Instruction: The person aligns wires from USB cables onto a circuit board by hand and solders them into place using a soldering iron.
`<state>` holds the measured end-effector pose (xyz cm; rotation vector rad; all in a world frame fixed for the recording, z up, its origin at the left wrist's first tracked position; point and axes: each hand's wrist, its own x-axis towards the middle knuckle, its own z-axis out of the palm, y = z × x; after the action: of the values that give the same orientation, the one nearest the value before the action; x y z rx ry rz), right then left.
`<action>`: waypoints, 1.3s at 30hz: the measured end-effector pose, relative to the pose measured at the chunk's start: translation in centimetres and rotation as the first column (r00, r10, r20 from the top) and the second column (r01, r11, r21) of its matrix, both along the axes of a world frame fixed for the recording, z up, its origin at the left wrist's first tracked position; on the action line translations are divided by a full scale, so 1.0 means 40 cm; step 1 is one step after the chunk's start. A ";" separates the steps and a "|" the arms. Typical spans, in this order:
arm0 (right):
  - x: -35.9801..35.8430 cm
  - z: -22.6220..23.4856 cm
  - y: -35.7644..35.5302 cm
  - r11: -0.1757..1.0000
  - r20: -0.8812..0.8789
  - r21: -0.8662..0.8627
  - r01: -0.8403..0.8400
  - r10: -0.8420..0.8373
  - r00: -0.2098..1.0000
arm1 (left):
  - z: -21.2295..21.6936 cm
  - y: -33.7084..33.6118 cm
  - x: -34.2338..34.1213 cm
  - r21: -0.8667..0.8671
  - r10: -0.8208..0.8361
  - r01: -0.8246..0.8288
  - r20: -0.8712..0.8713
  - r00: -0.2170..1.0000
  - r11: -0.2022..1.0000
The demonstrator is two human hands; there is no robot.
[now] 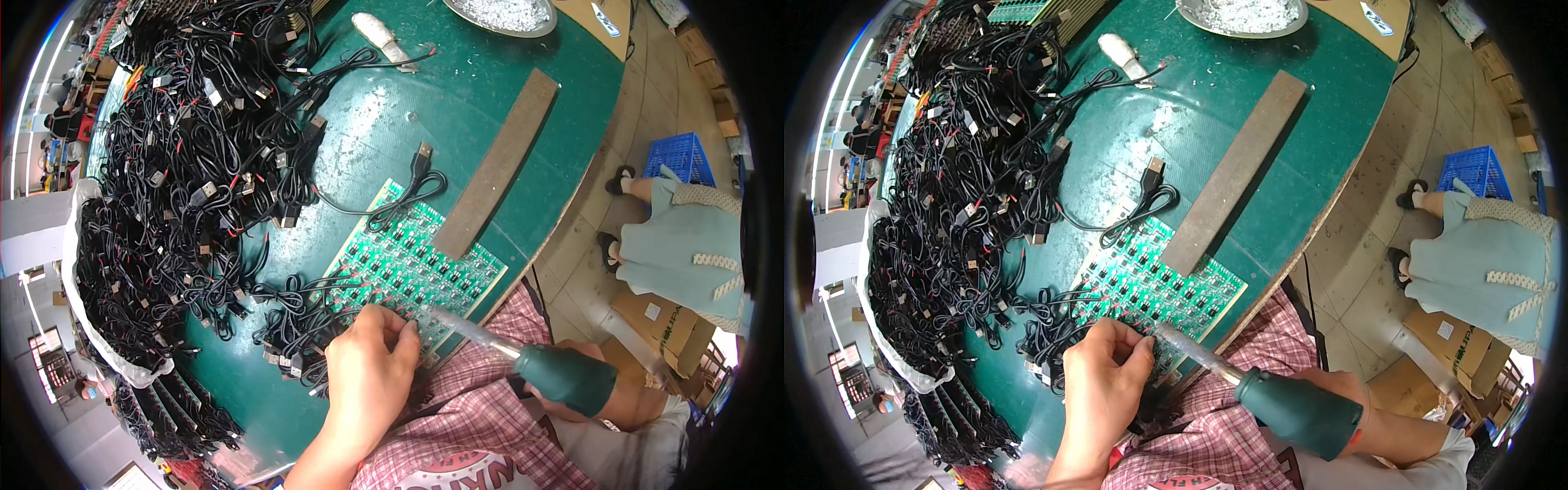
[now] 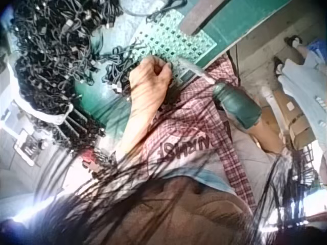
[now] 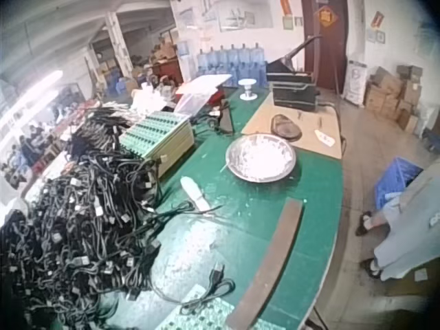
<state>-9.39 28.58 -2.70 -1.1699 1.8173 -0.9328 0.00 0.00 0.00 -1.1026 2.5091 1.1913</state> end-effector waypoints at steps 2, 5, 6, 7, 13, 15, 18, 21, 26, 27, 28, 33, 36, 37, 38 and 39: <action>0.007 -0.001 0.006 1.000 -0.184 -0.011 -0.017 0.015 0.983 | -0.001 -0.001 -0.002 0.010 0.003 -0.003 -0.014 1.000 1.000; 0.007 0.003 0.012 0.999 -0.169 0.035 -0.022 0.027 0.985 | -0.002 0.000 -0.001 0.006 0.003 -0.003 -0.026 1.000 1.000; 0.007 0.003 0.008 0.999 -0.169 0.033 -0.020 0.025 0.985 | -0.001 -0.001 0.000 0.004 0.001 -0.001 -0.026 1.000 1.000; 0.005 0.004 0.003 1.000 -0.119 0.026 -0.002 0.005 0.993 | -0.002 -0.002 0.001 0.004 0.000 0.000 -0.022 1.000 1.000; 0.019 0.005 -0.020 0.997 -0.123 0.003 0.074 -0.073 0.990 | -0.003 0.002 0.005 -0.009 -0.018 0.018 -0.038 0.999 1.000; 0.032 0.002 -0.025 0.980 -0.102 0.013 0.198 -0.196 0.975 | -0.002 0.003 0.005 -0.004 -0.001 0.001 -0.007 1.000 1.000; 0.038 -0.001 -0.027 0.978 -0.190 -0.017 0.210 -0.209 0.959 | -0.001 0.000 0.006 0.002 -0.017 0.017 -0.002 1.000 1.000; 0.026 -0.004 -0.023 0.970 -0.115 0.028 0.242 -0.237 0.965 | 0.004 -0.009 0.005 0.043 -0.029 0.030 -0.015 0.999 0.999; -0.002 -0.015 0.001 0.993 -0.253 -0.122 -0.008 -0.023 0.967 | -0.002 0.012 0.011 0.053 0.024 -0.023 -0.008 1.000 0.998; 0.002 -0.010 -0.003 0.992 -0.250 -0.123 -0.011 -0.020 0.968 | -0.008 0.022 0.016 -0.020 0.006 -0.007 -0.023 1.000 1.000; 0.009 0.002 -0.009 0.994 -0.119 -0.018 0.107 -0.109 0.987 | -0.013 0.032 0.019 -0.093 -0.013 0.009 -0.037 0.999 0.996; -0.001 -0.017 0.029 0.999 0.041 0.037 0.021 -0.023 0.999 | -0.029 0.057 0.027 -0.275 -0.064 0.050 -0.042 0.997 0.960; -0.001 -0.012 0.032 0.998 0.087 -0.028 0.059 -0.056 0.995 | -0.036 0.063 0.029 -0.326 -0.087 0.066 -0.052 0.995 0.943; 0.001 -0.010 0.031 0.998 0.033 -0.038 0.039 -0.038 0.999 | -0.036 0.065 0.028 -0.343 -0.094 0.069 -0.055 0.994 0.937; 0.002 -0.009 0.030 0.999 -0.021 -0.048 0.019 -0.020 1.000 | -0.037 0.067 0.027 -0.360 -0.101 0.073 -0.058 0.993 0.930; 0.004 -0.006 0.027 0.999 -0.022 -0.047 0.018 -0.019 1.000 | -0.037 0.067 0.027 -0.360 -0.100 0.072 -0.059 0.993 0.930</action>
<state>-9.23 29.66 -2.94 -1.1988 1.8362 -0.9811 1.08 2.69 -1.50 -1.0191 2.8795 0.7844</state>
